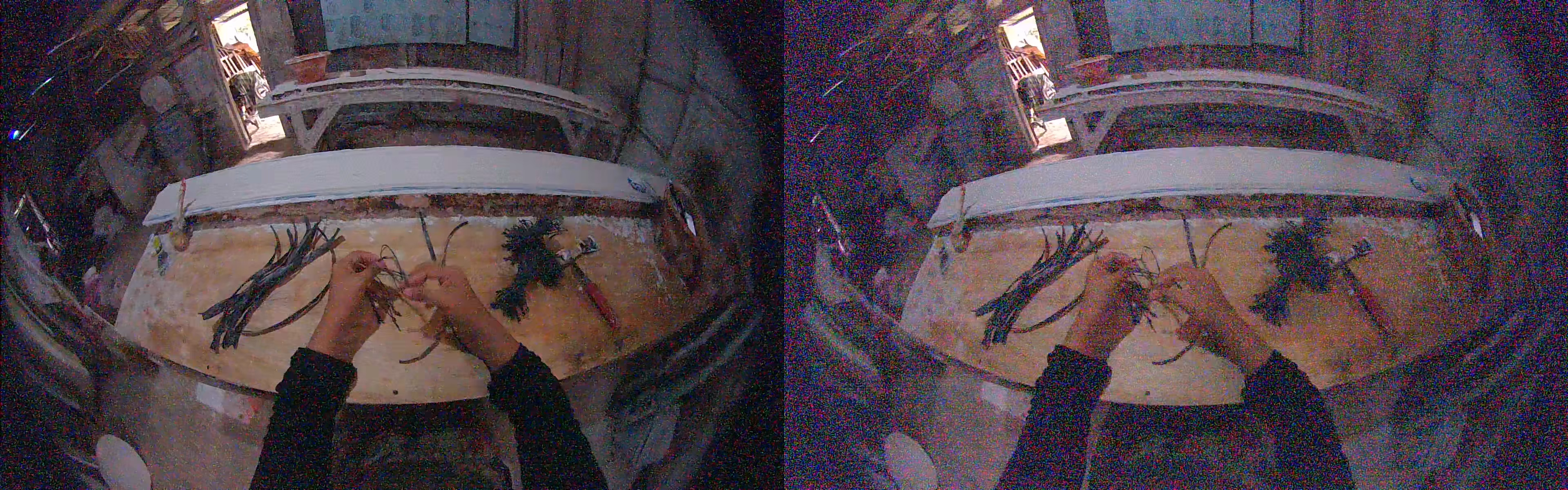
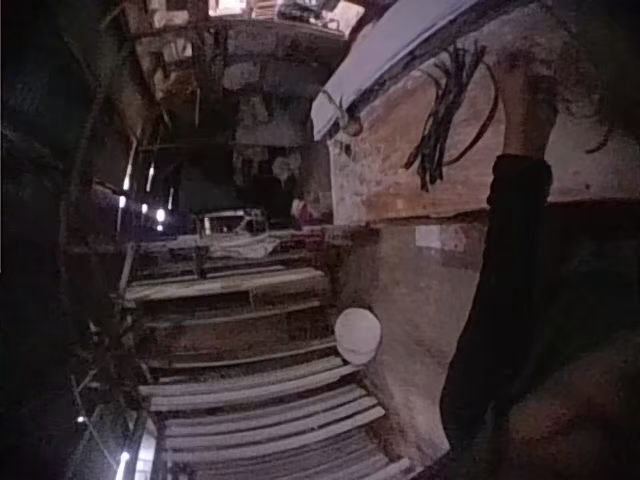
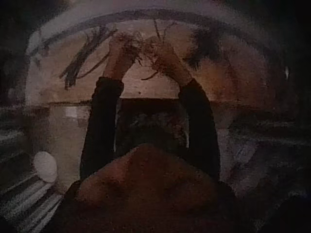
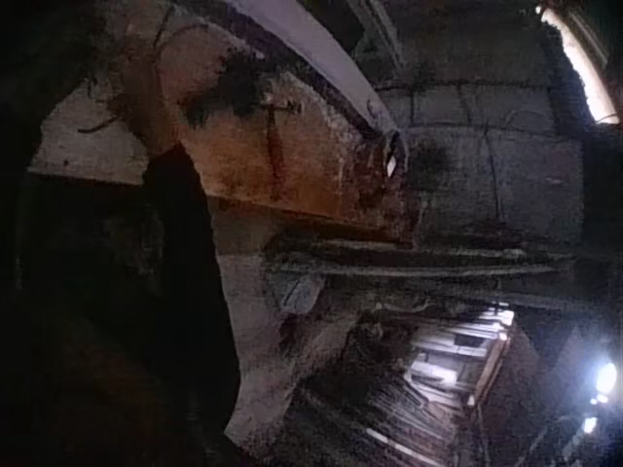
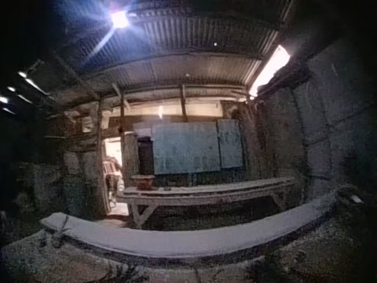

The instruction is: The person repeatedly picks up thin black cords from a pile on a wooden workbench, bends them into loops, and ties them together by hand. The tied bundles are placed back on the bench as the process continues.

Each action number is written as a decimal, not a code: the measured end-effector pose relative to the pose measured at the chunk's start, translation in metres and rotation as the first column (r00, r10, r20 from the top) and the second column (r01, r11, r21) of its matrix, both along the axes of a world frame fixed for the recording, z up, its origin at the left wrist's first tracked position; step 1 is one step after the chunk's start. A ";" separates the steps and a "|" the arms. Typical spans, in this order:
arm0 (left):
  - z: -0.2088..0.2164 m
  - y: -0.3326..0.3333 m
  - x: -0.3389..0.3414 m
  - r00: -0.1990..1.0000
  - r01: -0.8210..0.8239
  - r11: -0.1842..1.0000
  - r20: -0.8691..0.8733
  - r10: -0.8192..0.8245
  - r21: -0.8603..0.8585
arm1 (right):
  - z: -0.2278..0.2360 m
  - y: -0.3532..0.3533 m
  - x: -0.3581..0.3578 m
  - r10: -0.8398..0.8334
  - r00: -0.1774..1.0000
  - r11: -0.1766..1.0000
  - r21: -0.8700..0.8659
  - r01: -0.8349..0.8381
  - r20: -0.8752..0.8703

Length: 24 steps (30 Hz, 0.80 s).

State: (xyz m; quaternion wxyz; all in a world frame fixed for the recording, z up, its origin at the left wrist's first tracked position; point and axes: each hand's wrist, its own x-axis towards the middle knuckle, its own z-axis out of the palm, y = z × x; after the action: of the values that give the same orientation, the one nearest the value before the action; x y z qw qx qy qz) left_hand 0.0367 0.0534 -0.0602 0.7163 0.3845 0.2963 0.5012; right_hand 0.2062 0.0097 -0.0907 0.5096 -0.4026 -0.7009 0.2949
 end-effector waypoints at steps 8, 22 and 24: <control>-0.033 0.001 0.004 0.826 0.551 0.771 -0.342 -0.449 0.319 | -0.016 0.030 0.026 -0.554 0.815 0.831 -0.172 0.529 -0.172; -0.071 0.010 0.015 0.832 0.553 0.740 -0.300 -0.467 0.382 | -0.032 0.047 0.030 -0.556 0.801 0.828 -0.236 0.509 -0.221; -0.061 0.004 0.013 0.847 0.528 0.814 -0.212 -0.487 0.243 | -0.032 0.044 0.035 -0.644 0.750 0.763 -0.063 0.643 -0.150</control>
State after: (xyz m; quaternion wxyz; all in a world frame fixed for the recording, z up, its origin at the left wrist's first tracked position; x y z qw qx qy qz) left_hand 0.0498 0.0570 -0.1208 0.7369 0.5850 0.1548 0.3013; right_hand 0.2410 0.0541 -0.1230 0.6338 -0.5955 -0.4745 0.1358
